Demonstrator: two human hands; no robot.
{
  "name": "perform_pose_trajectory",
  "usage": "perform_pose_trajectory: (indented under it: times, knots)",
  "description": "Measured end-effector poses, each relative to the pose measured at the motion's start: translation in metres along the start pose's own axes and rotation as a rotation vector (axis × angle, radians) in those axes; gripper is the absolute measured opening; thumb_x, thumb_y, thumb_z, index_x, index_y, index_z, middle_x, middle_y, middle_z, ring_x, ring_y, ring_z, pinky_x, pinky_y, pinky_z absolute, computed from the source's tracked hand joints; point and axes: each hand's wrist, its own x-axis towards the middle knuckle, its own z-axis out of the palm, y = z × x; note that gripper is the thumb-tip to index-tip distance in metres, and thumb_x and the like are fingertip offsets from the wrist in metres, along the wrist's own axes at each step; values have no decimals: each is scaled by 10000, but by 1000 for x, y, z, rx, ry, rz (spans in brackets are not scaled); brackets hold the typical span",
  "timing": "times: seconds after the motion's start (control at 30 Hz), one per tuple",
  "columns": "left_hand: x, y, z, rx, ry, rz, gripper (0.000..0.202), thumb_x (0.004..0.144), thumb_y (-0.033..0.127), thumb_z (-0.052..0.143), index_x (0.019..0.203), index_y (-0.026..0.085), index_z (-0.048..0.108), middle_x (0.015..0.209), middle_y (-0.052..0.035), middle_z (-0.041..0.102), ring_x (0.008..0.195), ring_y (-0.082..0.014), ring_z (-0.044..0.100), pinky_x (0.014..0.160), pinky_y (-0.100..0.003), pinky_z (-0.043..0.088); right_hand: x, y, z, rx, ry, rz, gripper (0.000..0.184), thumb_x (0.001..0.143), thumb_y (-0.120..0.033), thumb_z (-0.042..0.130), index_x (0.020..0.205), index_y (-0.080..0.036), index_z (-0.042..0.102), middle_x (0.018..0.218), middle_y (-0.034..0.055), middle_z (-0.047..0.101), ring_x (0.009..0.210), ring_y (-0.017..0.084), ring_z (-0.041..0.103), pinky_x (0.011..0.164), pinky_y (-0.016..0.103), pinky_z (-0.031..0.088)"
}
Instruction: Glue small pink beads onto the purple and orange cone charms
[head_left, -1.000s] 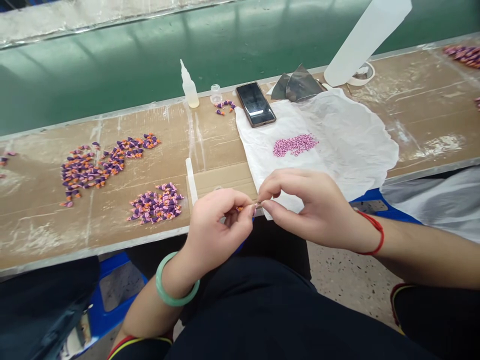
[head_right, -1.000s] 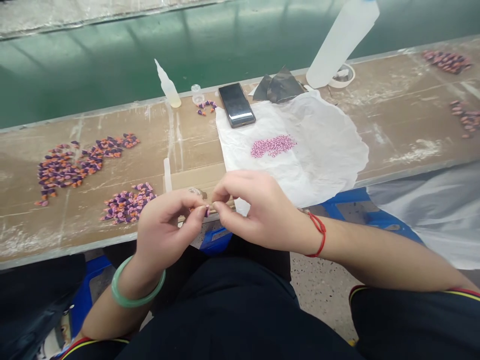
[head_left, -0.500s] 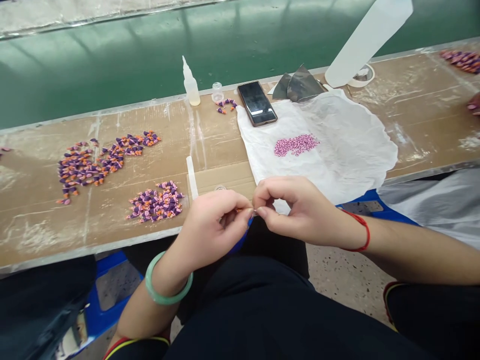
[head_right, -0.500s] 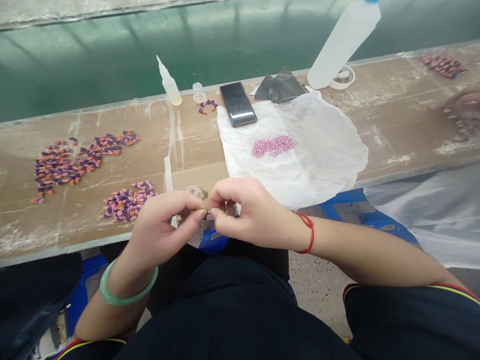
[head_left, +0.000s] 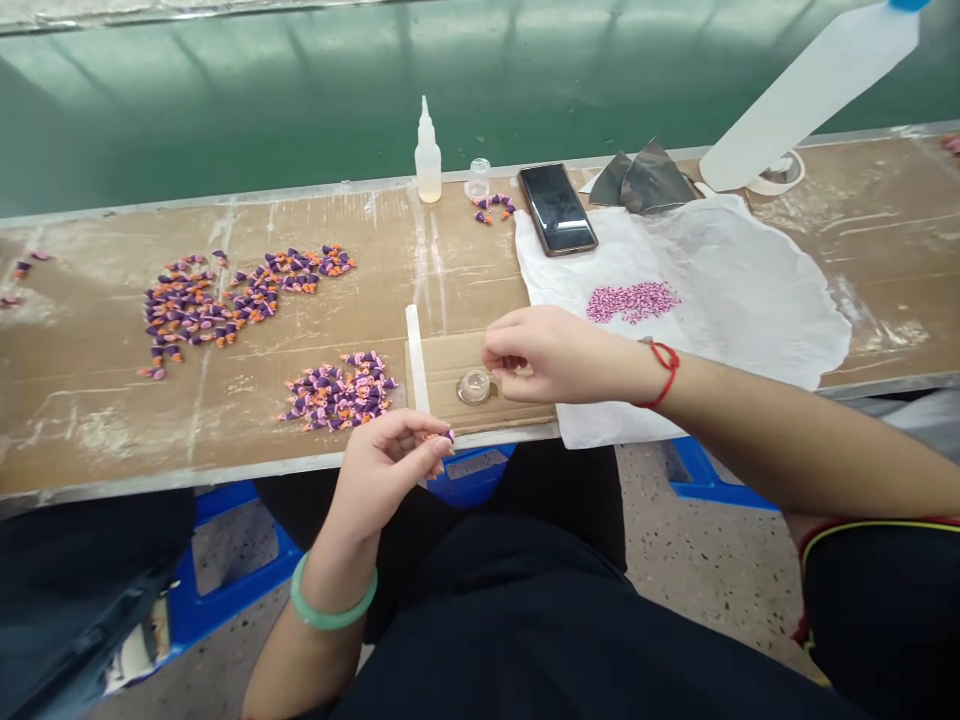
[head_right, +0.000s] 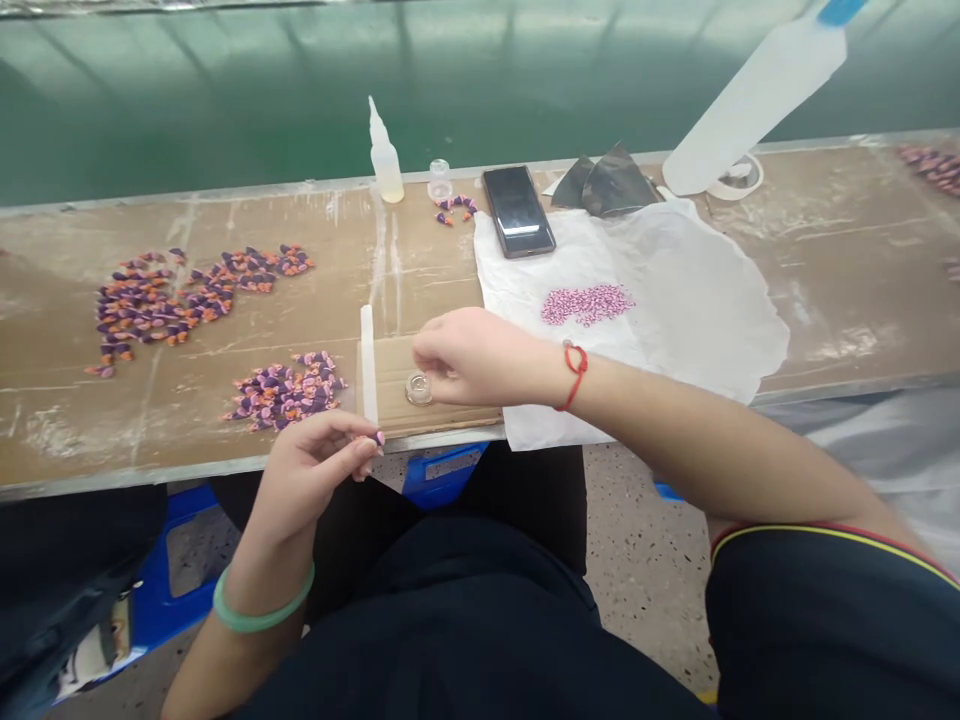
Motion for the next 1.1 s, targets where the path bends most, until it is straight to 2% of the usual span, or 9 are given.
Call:
perform_pose_trajectory:
  times: [0.13, 0.27, 0.5, 0.6, 0.67, 0.77, 0.83, 0.9, 1.1]
  knots:
    - [-2, -5, 1, -56, -28, -43, 228, 716, 333, 848, 753, 141, 730, 579, -35, 692, 459, -121, 615, 448, -197, 533, 18, 1, 1, -161, -161, -4, 175, 740, -139, 554, 628, -194, 430, 608, -24, 439, 606, 119, 360, 589, 262, 274]
    - [-1, -7, -1, -102, -45, -44, 217, 722, 321, 842, 758, 141, 727, 560, -23, 676, 458, -115, 612, 455, -193, 534, 25, -7, 1, -302, -252, -6, 241, 815, -190, 550, 607, -198, 430, 597, -10, 442, 601, 134, 355, 590, 280, 261]
    - [4, -4, -5, -102, -4, -25, 231, 703, 321, 855, 744, 147, 708, 594, -24, 691, 492, -132, 648, 472, -212, 555, 26, -10, 1, -364, -255, -16, 216, 834, -182, 514, 622, -191, 472, 620, 20, 514, 606, 144, 402, 586, 294, 275]
    - [4, -3, -1, -187, 48, -4, 263, 691, 345, 873, 737, 152, 699, 622, -31, 711, 518, -144, 674, 480, -216, 563, 20, -13, -2, -170, -138, -21, 178, 776, -159, 526, 613, -191, 462, 593, -4, 512, 566, 118, 405, 555, 271, 293]
    - [3, 0, 4, -284, 74, 12, 302, 673, 375, 892, 737, 158, 692, 636, -30, 723, 516, -145, 679, 479, -218, 571, 14, -18, -3, 91, -52, 29, 127, 768, -155, 536, 650, -188, 500, 610, -12, 570, 561, 104, 479, 547, 245, 362]
    - [0, 6, 13, -404, 81, 25, 338, 650, 405, 912, 739, 164, 693, 640, -19, 732, 488, -136, 678, 455, -203, 577, 5, -31, -2, 564, -6, 167, 70, 828, -165, 545, 761, -183, 551, 806, 34, 726, 745, 132, 681, 655, 242, 521]
    - [-2, 11, 18, -455, 76, 39, 317, 651, 387, 919, 732, 170, 703, 633, -8, 734, 477, -128, 680, 437, -178, 572, -1, -40, -1, 783, -6, 220, 79, 866, -174, 547, 789, -187, 537, 952, 71, 759, 910, 165, 724, 749, 272, 571]
    - [-4, 14, 22, -489, 67, 57, 273, 662, 353, 918, 728, 178, 718, 632, -1, 740, 478, -123, 686, 434, -158, 570, -5, -47, -1, 855, -16, 219, 109, 879, -178, 555, 779, -193, 516, 968, 70, 762, 925, 171, 727, 742, 272, 580]
    - [-9, 17, 28, -493, 51, 102, 173, 707, 282, 897, 752, 200, 752, 682, 4, 770, 514, -123, 712, 480, -151, 601, -12, -56, -4, 699, -1, 156, 99, 869, -154, 552, 781, -197, 534, 883, 35, 762, 858, 156, 720, 654, 233, 550]
